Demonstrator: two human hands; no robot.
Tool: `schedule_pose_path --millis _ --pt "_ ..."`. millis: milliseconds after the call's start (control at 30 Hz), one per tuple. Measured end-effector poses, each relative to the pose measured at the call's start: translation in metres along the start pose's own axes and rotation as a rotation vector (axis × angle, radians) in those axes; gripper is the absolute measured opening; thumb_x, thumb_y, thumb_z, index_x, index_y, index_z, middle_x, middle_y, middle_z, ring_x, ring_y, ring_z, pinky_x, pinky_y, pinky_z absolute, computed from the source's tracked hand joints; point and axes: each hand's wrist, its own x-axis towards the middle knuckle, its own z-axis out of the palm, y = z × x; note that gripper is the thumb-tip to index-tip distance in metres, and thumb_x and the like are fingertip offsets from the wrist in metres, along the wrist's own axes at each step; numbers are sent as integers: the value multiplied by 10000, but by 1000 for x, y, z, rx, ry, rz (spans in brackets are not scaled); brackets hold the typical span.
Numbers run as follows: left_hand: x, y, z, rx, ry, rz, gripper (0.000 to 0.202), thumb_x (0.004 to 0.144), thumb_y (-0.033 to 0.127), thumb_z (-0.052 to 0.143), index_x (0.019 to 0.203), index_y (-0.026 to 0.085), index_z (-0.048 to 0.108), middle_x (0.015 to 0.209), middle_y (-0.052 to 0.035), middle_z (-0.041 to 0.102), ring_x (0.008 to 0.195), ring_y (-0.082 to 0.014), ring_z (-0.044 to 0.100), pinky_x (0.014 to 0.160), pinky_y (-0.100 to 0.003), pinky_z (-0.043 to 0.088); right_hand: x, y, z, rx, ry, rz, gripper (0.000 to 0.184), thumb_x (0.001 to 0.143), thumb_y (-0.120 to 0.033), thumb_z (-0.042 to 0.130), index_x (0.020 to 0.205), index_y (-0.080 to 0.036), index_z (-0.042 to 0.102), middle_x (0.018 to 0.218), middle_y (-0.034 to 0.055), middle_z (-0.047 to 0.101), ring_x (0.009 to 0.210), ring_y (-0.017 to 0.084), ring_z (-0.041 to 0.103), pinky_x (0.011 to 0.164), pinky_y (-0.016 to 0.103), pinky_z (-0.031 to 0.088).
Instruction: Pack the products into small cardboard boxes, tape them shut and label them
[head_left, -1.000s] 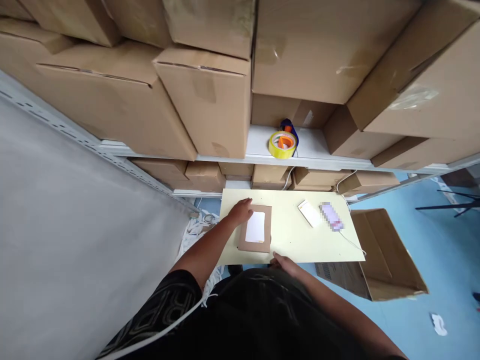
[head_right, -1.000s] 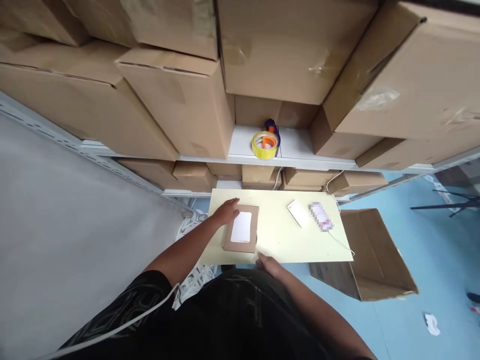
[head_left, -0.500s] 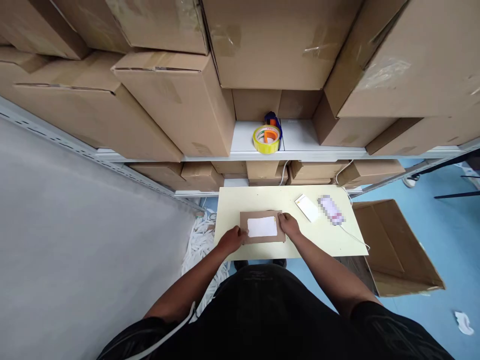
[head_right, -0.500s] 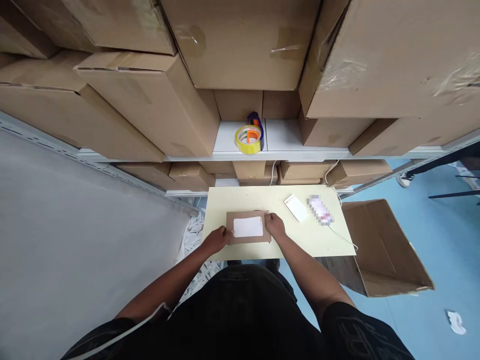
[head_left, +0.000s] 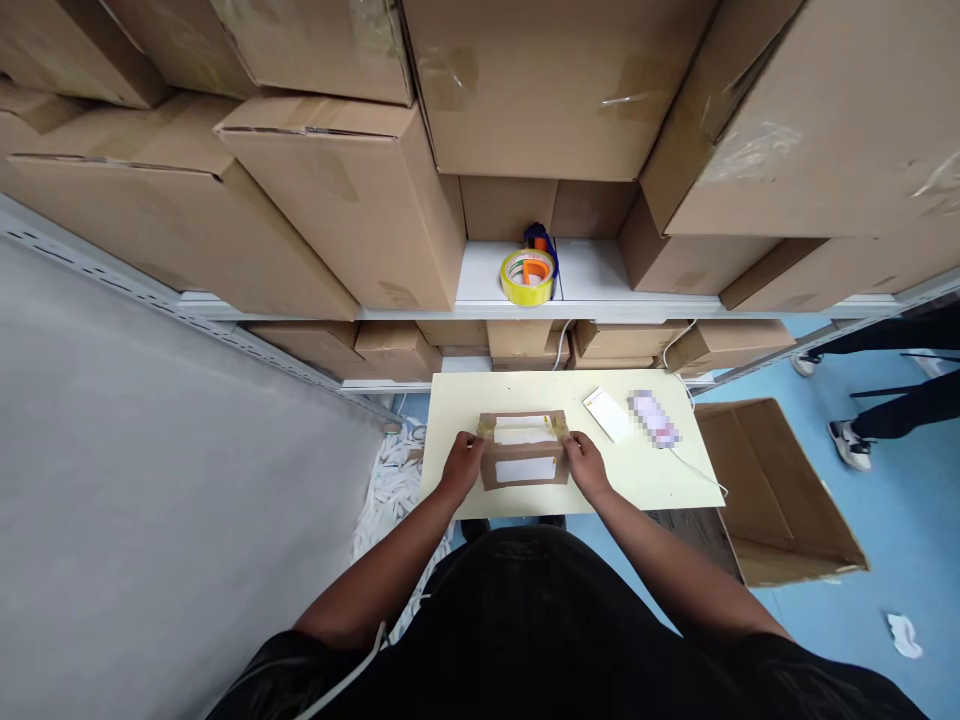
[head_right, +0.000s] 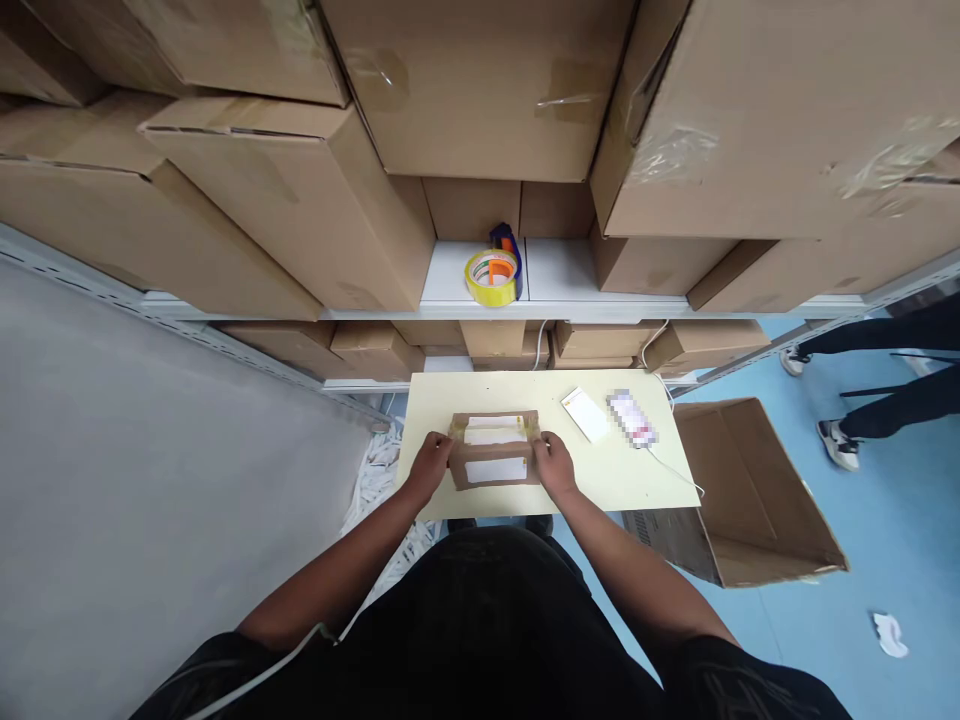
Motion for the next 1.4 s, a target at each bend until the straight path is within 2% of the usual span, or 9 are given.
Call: schedule_pose_path --millis 100,333,467,767,1033,1100,1200,1300,1400 --pt "-16 -9 4 -156 27 65 235 920 461 540 981 235 512 1043 -49 678 960 -220 675 836 -340 521 -17 17 13 103 65 -59 451 974 -525 337 1220 -210 545 1184 96 683 1032 236 650 853 305 504" --pt "-21 -41 10 -284 -51 110 299 797 389 664 982 219 503 1073 -64 658 1115 -265 648 954 -401 508 -20 44 46 251 183 54 407 883 -662 494 831 -262 439 624 -63 493 607 180 497 602 285 388" --pt "-10 -48 8 -360 -115 145 406 813 438 677 1119 206 542 1136 -85 686 1096 -260 669 967 -405 508 -13 45 52 195 222 60 396 877 -641 500 798 -267 396 610 -69 490 604 179 503 596 282 370" --pt "15 -49 6 -160 -137 254 310 843 430 601 1020 178 566 1043 -82 663 972 -243 647 899 -394 516 -13 39 53 46 248 57 348 918 -593 449 809 -268 389 665 -52 519 642 179 524 604 271 349" --pt "6 -39 -2 -93 -219 114 421 927 460 525 1221 163 565 1144 -113 695 1046 -271 684 928 -408 533 -1 53 40 152 87 27 352 913 -591 481 822 -251 475 758 -23 595 768 186 579 679 271 399" --pt "4 -27 -7 13 -44 168 456 909 439 551 1257 145 559 1208 -147 666 1128 -300 654 994 -447 511 3 69 33 219 -17 9 378 943 -592 424 839 -242 521 838 -3 648 826 182 617 712 267 433" --pt "-3 14 -8 212 181 468 395 916 409 546 1227 171 597 1265 -151 624 1241 -319 573 1108 -483 435 4 104 14 246 -151 21 424 981 -571 360 870 -225 579 907 17 696 787 161 652 713 263 459" --pt "-17 75 17 347 40 706 248 970 355 495 1104 226 658 1136 -88 674 1138 -263 606 1063 -414 466 2 146 -18 204 -234 64 361 963 -518 470 833 -209 602 855 24 697 715 153 647 700 266 451" --pt "-28 134 74 478 -205 775 247 982 325 497 1109 238 690 1085 -63 700 1071 -234 624 979 -357 498 0 184 -56 131 -279 94 272 923 -429 583 776 -202 606 769 20 673 713 166 635 704 272 427"
